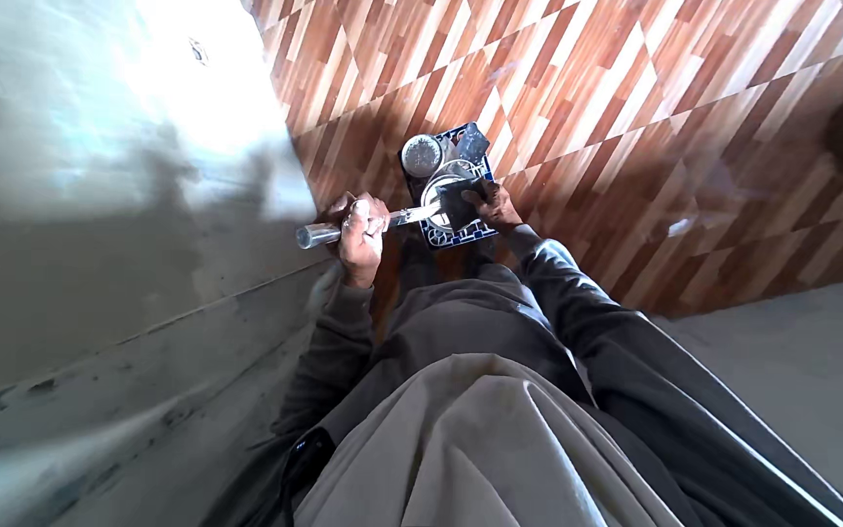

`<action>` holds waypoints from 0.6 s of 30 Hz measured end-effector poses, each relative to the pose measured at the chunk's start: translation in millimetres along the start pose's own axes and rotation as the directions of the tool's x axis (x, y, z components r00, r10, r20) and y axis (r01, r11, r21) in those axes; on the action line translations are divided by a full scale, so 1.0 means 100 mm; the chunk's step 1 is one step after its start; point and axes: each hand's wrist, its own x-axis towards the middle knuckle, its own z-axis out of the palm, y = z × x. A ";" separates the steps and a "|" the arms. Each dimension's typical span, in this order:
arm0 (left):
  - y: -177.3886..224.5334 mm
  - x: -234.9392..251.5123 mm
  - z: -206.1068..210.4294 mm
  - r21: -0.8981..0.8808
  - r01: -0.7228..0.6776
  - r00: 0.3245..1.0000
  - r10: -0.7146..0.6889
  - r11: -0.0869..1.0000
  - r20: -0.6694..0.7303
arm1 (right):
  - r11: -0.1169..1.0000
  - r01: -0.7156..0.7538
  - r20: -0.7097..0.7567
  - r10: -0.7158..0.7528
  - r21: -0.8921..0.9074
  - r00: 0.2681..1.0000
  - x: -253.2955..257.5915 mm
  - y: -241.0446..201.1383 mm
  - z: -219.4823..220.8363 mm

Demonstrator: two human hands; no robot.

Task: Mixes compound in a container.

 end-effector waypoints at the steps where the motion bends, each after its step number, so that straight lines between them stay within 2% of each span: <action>1: 0.00 0.00 -0.01 0.001 0.002 1.000 -0.002 1.000 0.015 | 1.000 0.011 -0.002 -0.011 0.017 1.000 0.00 -0.05 -0.05; 5: 0.00 -0.02 -0.02 0.021 -0.015 0.990 0.012 1.000 0.138 | 0.984 0.149 0.017 -0.152 0.092 0.988 -0.08 -0.54 -0.27; 9: 0.05 0.02 0.03 -0.033 -0.036 0.973 0.042 0.999 0.229 | 0.954 0.231 0.132 -0.258 0.191 0.957 -0.12 -0.95 -0.34; 12: 0.14 0.04 0.07 -0.073 -0.041 0.972 0.056 0.997 0.228 | 0.961 0.183 0.172 -0.220 0.208 0.960 0.05 -0.70 -0.30; 15: 0.20 0.05 0.05 -0.072 -0.053 0.978 0.066 0.996 0.200 | 0.981 0.178 0.151 -0.188 0.078 0.971 0.21 -0.27 -0.20; 18: 0.26 0.04 0.00 -0.044 -0.034 0.982 0.042 0.998 0.186 | 0.995 0.102 0.141 -0.102 0.001 0.985 0.24 -0.03 -0.15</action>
